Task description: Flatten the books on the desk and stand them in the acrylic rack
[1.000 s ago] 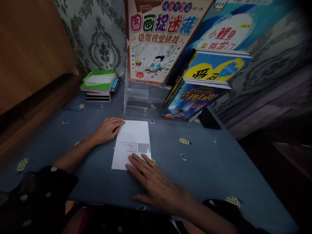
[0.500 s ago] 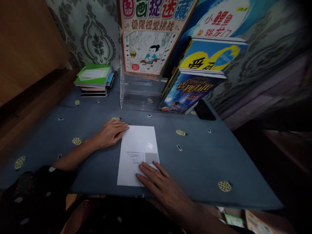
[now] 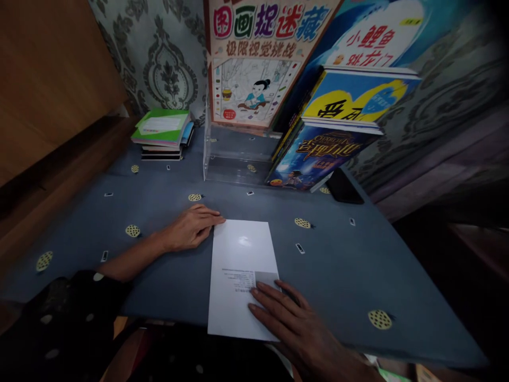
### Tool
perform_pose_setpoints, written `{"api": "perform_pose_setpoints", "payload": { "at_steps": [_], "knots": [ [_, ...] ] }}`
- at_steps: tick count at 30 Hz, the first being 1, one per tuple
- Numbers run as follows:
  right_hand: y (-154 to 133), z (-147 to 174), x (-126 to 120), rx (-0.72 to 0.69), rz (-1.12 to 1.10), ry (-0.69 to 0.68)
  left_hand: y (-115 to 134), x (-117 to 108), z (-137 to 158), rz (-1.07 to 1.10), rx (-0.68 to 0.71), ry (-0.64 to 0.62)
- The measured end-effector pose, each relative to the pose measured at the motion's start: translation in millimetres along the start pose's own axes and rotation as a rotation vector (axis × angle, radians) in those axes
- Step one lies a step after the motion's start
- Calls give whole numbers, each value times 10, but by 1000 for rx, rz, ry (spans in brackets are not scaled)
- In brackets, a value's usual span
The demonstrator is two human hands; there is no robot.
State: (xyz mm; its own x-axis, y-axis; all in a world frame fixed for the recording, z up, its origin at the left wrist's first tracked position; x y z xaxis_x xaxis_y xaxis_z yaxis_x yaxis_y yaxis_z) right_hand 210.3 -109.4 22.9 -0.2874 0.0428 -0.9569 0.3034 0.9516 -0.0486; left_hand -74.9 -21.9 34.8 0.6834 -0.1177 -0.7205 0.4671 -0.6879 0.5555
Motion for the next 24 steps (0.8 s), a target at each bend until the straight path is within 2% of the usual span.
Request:
{"api": "perform_pose_setpoints", "payload": {
  "at_steps": [4,8,12,18,22,24],
  "knots": [
    [33,36,-94,55,-29,19,-1,12,13,32,5,7],
    [159,28,-294,160,-89,154,-15,-6,16,80,-18,25],
    [412,-71,-434,292,-151,240,-33,-28,-7,131,-78,3],
    [869,-406,-421,473,-317,382,-54,-58,-33,281,-149,-1],
    [1069,-703,-449,685,-395,490,-108,-101,-24,485,-284,49],
    [1120,-854,-439,748,-535,505,-153,-142,-17,591,-361,111]
  ]
}}
Point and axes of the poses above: each hand's wrist, its own z-axis away from the middle knuckle, its own x-axis out of the palm, y = z × x, the point moved 4 cm from there along -z, towards the middle knuckle, and after that the axes turned 12 degrees about z, right-handed, at the moved point
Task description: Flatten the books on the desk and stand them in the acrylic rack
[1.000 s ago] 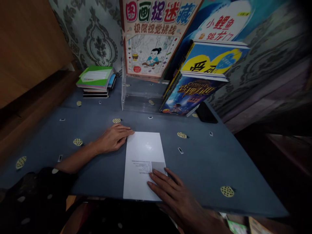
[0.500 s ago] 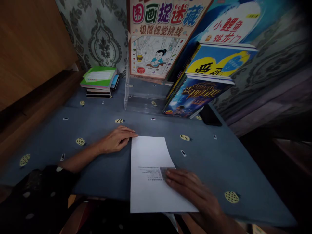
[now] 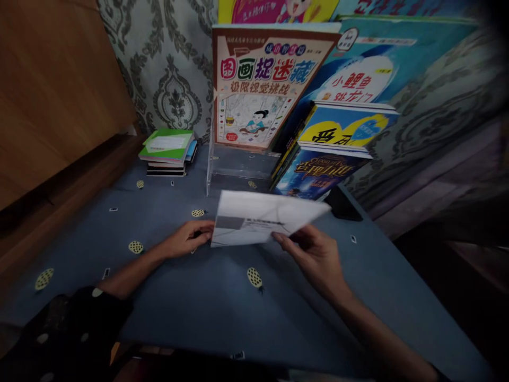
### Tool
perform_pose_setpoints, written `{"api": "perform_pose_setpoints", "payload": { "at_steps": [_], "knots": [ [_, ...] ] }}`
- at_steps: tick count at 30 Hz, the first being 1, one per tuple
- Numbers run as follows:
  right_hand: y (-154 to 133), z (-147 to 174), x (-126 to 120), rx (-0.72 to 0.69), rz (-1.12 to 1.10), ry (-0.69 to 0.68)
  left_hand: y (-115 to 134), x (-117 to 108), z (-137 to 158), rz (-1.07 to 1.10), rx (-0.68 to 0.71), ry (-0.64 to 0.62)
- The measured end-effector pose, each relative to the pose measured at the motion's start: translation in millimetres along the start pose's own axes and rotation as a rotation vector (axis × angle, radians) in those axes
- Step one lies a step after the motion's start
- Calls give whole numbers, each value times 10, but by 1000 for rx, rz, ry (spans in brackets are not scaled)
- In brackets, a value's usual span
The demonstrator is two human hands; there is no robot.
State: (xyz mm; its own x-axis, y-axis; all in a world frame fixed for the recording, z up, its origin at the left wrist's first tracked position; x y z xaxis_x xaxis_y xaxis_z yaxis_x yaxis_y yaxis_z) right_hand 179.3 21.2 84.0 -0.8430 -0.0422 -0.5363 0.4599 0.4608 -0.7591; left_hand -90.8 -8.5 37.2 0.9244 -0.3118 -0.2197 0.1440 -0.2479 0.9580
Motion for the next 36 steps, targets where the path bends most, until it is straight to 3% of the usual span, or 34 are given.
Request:
{"api": "perform_pose_setpoints", "payload": {
  "at_steps": [7,14,16,21,29,36],
  "knots": [
    [164,-303,431,295,-438,-286,-150,-362,-19,137,-132,480],
    [359,-324,828,385,-593,-552,-155,-350,-3,-2,-81,519],
    [402,-286,908,399,-543,-570,-155,-353,3,-68,-85,531],
    [479,-265,932,372,-326,-408,-166,-365,-8,-243,-69,500],
    [393,-262,812,54,272,-236,-190,-268,-47,-716,20,391],
    [301,-162,815,-136,495,-265,-199,-203,-32,-891,16,336]
  ]
}}
Point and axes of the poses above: each hand's wrist, its own z-axis away from the middle knuckle, its own x-axis out of the palm, y = z × x, the point moved 4 cm from there along -z, towards the middle knuckle, and after that the axes turned 12 degrees about z, right-handed, at the moved point
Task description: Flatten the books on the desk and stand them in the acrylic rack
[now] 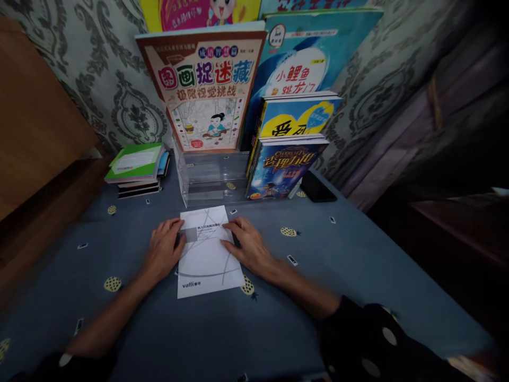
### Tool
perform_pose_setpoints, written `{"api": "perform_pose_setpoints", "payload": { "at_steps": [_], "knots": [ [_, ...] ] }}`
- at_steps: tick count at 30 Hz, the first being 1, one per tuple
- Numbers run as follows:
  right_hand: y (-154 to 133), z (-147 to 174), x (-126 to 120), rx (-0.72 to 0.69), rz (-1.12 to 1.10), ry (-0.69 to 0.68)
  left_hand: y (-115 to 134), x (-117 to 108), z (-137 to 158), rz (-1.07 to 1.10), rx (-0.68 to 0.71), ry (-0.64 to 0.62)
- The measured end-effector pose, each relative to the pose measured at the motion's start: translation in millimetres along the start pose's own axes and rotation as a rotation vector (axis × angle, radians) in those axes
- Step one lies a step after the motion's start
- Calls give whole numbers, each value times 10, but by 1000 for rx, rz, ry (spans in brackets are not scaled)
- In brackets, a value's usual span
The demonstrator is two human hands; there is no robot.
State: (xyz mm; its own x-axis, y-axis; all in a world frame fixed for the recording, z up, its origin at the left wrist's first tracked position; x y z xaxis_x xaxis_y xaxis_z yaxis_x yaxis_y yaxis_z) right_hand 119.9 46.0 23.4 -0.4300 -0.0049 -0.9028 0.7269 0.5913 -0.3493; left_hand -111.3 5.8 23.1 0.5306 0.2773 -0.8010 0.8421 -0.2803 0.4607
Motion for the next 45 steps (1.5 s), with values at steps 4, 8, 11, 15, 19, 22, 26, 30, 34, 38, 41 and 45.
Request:
{"api": "perform_pose_setpoints", "payload": {
  "at_steps": [4,8,11,15,19,22,26,30,34,38,41,45],
  "knots": [
    [-141,91,-79,-162,39,-250,16,8,-2,-43,13,4],
    [-243,206,-162,-269,-11,-512,21,19,-7,-58,14,-1],
    [-260,238,-176,-269,-24,-567,29,24,-6,-62,11,-6],
    [-234,216,-140,-208,-21,-529,36,41,-32,-103,26,-2],
    [-213,183,-104,-212,-18,-479,27,76,-106,-163,38,-22],
    [-192,157,-78,-207,-7,-476,17,91,-157,-187,27,-38],
    [-179,129,-59,-205,-6,-470,19,93,-177,-199,22,-42],
    [-179,123,-61,-211,-3,-442,25,92,-173,-189,55,-22],
    [-175,123,-52,-213,16,-427,0,104,-193,-159,83,-17],
    [-180,124,-55,-231,24,-406,-18,118,-250,-146,111,-34],
    [-185,126,-63,-230,35,-413,-3,126,-300,-156,140,-54],
    [-190,126,-67,-233,41,-416,37,142,-356,-158,173,-78]
  ]
}}
Point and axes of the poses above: each hand's wrist, its own z-axis away from the middle knuckle, its own x-axis out of the palm, y = z × x, the point moved 4 cm from there along -z, towards the middle knuckle, and after that the axes turned 12 degrees about z, right-handed, at the moved point
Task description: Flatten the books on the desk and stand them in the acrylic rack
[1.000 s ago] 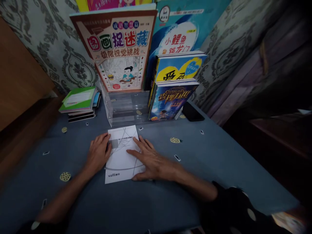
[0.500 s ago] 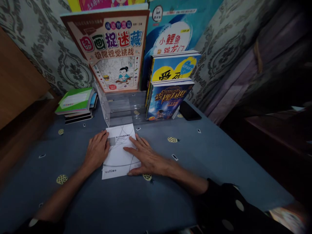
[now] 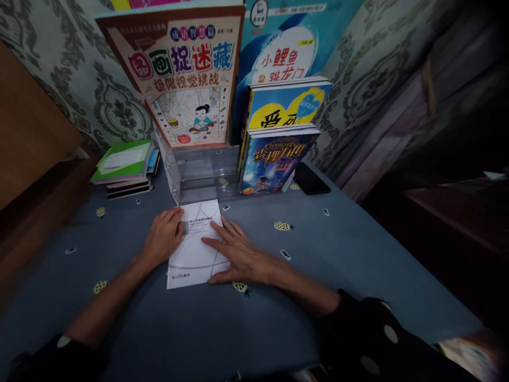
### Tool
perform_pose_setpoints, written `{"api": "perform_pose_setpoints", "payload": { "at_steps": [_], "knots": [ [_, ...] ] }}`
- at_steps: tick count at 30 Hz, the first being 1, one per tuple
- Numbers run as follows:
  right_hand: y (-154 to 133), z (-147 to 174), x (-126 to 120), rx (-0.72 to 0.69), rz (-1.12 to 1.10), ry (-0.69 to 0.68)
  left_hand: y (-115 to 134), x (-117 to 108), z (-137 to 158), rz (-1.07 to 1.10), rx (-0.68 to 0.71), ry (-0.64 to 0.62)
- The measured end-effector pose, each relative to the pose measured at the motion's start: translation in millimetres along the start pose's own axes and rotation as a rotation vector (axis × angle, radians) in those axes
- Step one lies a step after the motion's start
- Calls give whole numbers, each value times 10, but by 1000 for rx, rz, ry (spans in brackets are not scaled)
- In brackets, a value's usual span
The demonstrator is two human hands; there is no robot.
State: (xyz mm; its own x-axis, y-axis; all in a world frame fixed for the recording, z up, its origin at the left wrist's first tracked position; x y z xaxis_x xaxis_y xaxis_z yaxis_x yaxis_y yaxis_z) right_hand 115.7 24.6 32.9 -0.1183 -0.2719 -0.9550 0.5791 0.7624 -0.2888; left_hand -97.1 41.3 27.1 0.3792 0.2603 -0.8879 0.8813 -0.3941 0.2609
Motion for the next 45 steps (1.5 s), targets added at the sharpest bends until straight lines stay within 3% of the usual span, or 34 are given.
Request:
{"api": "perform_pose_setpoints", "payload": {
  "at_steps": [19,30,39,45],
  "knots": [
    [29,-10,51,-15,17,39,229,228,-316,119,205,-80],
    [-4,-7,-20,-7,-15,10,381,344,-600,137,227,-223],
    [-17,60,2,-8,59,20,353,355,-623,177,212,-218],
    [20,170,32,-73,64,115,368,348,-610,182,223,-213]
  ]
}}
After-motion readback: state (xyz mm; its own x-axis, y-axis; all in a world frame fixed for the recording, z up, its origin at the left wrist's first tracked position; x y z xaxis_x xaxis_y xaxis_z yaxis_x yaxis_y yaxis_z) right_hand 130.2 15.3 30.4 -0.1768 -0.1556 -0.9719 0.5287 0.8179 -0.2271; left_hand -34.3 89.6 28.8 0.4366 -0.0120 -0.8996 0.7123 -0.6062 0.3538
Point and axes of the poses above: each hand's wrist, its own z-axis away from the middle knuckle, its own x-axis out of the palm, y = z × x, the point moved 4 cm from there along -z, towards the middle knuckle, and after that the axes turned 12 degrees about z, right-handed, at the moved point
